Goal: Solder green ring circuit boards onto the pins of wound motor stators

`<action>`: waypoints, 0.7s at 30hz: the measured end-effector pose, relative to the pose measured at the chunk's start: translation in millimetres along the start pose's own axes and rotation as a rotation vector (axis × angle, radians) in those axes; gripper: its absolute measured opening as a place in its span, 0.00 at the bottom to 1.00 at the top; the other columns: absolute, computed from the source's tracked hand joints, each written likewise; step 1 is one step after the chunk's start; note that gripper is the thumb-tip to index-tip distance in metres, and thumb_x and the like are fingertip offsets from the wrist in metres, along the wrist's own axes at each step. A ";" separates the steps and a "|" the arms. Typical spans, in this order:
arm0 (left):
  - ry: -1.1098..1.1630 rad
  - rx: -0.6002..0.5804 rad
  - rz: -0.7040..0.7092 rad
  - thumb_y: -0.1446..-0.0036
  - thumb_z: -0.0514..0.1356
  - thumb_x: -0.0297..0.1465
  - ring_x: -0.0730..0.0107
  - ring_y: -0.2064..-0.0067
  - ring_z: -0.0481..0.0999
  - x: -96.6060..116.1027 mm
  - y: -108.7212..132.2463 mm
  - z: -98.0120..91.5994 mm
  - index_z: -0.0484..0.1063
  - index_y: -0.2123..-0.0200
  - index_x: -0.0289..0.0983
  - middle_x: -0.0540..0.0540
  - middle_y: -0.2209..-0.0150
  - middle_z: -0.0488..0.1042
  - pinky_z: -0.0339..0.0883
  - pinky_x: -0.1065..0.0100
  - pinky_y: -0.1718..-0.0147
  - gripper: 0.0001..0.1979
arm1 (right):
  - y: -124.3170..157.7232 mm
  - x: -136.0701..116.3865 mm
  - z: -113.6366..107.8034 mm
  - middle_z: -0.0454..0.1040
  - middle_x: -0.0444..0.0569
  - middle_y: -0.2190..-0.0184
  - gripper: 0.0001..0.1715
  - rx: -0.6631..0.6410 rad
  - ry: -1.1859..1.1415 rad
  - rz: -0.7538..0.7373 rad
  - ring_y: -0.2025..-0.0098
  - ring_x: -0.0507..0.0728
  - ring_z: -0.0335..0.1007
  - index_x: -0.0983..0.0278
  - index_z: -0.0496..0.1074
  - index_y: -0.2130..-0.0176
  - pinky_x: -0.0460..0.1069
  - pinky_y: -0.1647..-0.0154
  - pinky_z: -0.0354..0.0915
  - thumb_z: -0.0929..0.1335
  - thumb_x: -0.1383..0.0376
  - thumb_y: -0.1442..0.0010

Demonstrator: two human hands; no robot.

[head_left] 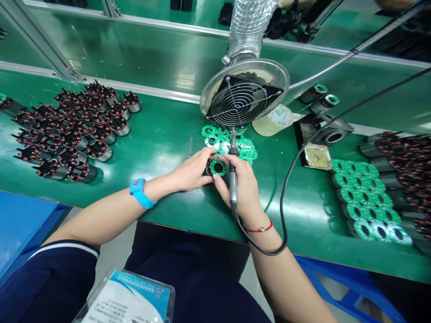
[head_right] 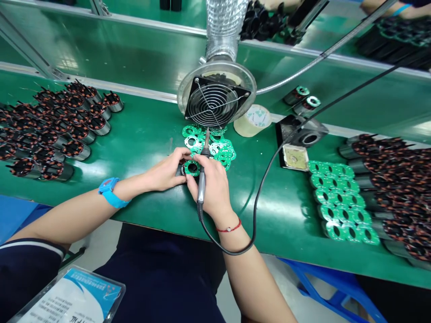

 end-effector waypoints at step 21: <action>-0.214 0.097 -0.081 0.40 0.60 0.27 0.53 0.42 0.68 5.3 8.6 11.3 0.62 0.43 0.32 0.35 0.43 0.70 0.63 0.48 0.40 0.23 | 9.3 -4.8 9.1 0.75 0.53 0.50 0.27 0.081 -0.275 0.347 0.47 0.62 0.74 0.58 0.61 0.45 0.60 0.45 0.71 0.71 0.55 0.40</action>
Point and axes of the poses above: each hand's wrist, its own y-axis away from the middle knuckle, its own z-axis out of the palm, x = y × z, the point moved 1 cm from there along -y, towards the middle knuckle
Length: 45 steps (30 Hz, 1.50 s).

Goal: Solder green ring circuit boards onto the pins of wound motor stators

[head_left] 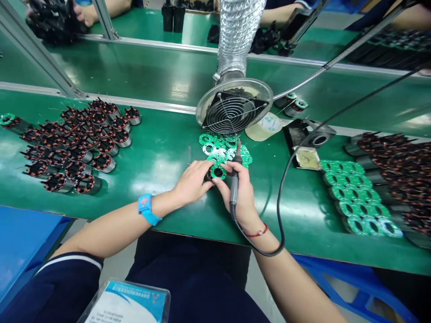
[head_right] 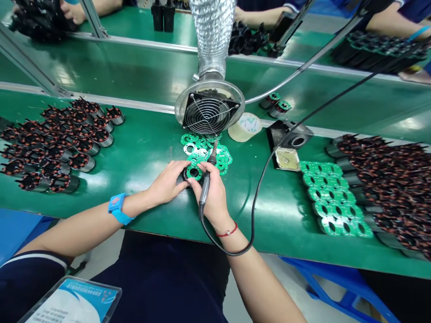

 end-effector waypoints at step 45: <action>-0.973 0.227 -0.658 0.39 0.59 0.34 0.40 0.40 0.62 -49.0 -20.1 -137.6 0.76 0.56 0.34 0.32 0.46 0.69 0.59 0.45 0.44 0.12 | -9.1 9.1 -43.3 0.81 0.50 0.61 0.17 0.212 -0.080 -0.180 0.59 0.61 0.78 0.58 0.69 0.47 0.58 0.57 0.73 0.67 0.67 0.36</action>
Point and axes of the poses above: each hand's wrist, its own y-axis away from the middle knuckle, its own z-axis out of the palm, x = y × z, the point moved 1 cm from there along -y, towards the middle knuckle
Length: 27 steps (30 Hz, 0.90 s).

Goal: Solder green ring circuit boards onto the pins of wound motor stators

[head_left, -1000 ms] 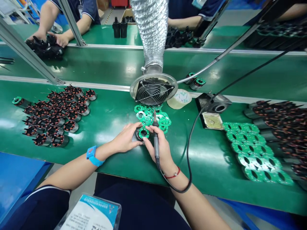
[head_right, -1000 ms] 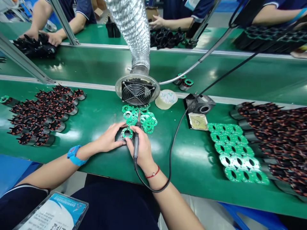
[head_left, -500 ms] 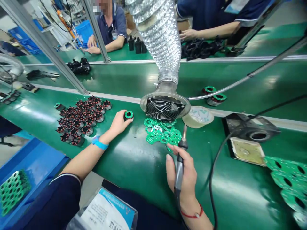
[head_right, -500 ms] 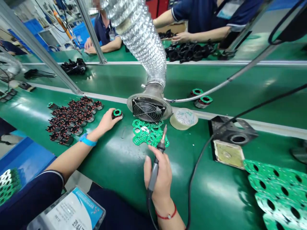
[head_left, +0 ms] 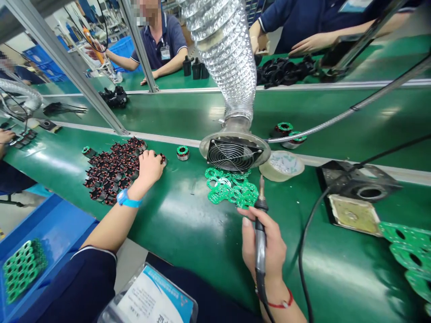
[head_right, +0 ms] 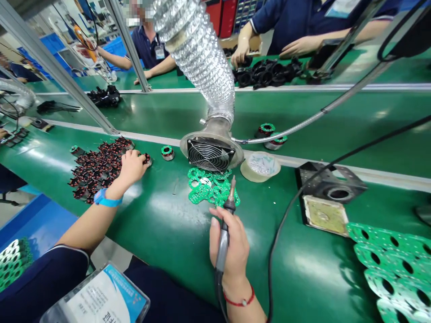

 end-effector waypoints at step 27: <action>0.706 -0.449 0.822 0.46 0.66 0.34 0.51 0.42 0.64 42.2 74.5 19.4 0.61 0.39 0.36 0.37 0.42 0.67 0.58 0.48 0.41 0.32 | 20.8 -18.9 36.9 0.79 0.53 0.58 0.23 -0.530 0.143 -0.031 0.59 0.65 0.79 0.59 0.62 0.46 0.60 0.59 0.74 0.68 0.61 0.39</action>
Point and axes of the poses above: each hand's wrist, its own y-axis away from the middle knuckle, its own z-axis out of the palm, x = y × z, the point moved 1 cm from there along -y, towards the middle knuckle
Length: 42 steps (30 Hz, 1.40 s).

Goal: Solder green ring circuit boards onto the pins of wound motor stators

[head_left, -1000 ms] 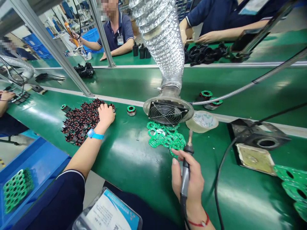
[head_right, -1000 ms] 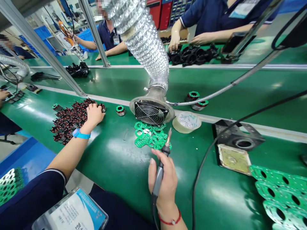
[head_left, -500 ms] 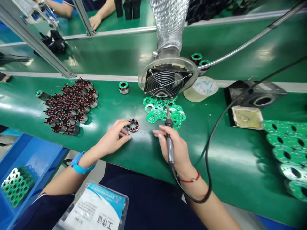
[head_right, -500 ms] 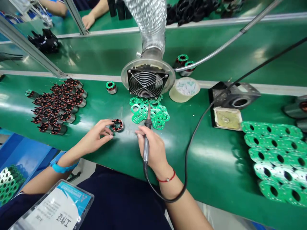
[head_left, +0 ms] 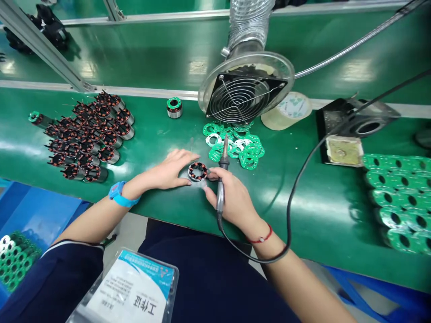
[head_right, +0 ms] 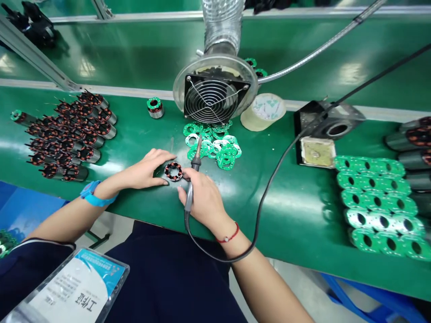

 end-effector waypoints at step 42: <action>-0.015 0.181 0.177 0.43 0.65 0.34 0.60 0.52 0.71 20.3 -21.3 20.6 0.65 0.45 0.36 0.41 0.53 0.71 0.69 0.59 0.53 0.23 | 59.0 15.4 -29.6 0.78 0.43 0.72 0.09 0.517 -0.381 0.349 0.76 0.52 0.74 0.57 0.76 0.54 0.46 0.77 0.71 0.69 0.61 0.36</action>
Point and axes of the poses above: each hand's wrist, its own y-axis away from the middle knuckle, its own z-axis out of the palm, x = y × z, the point moved 1 cm from there along -y, towards the middle knuckle
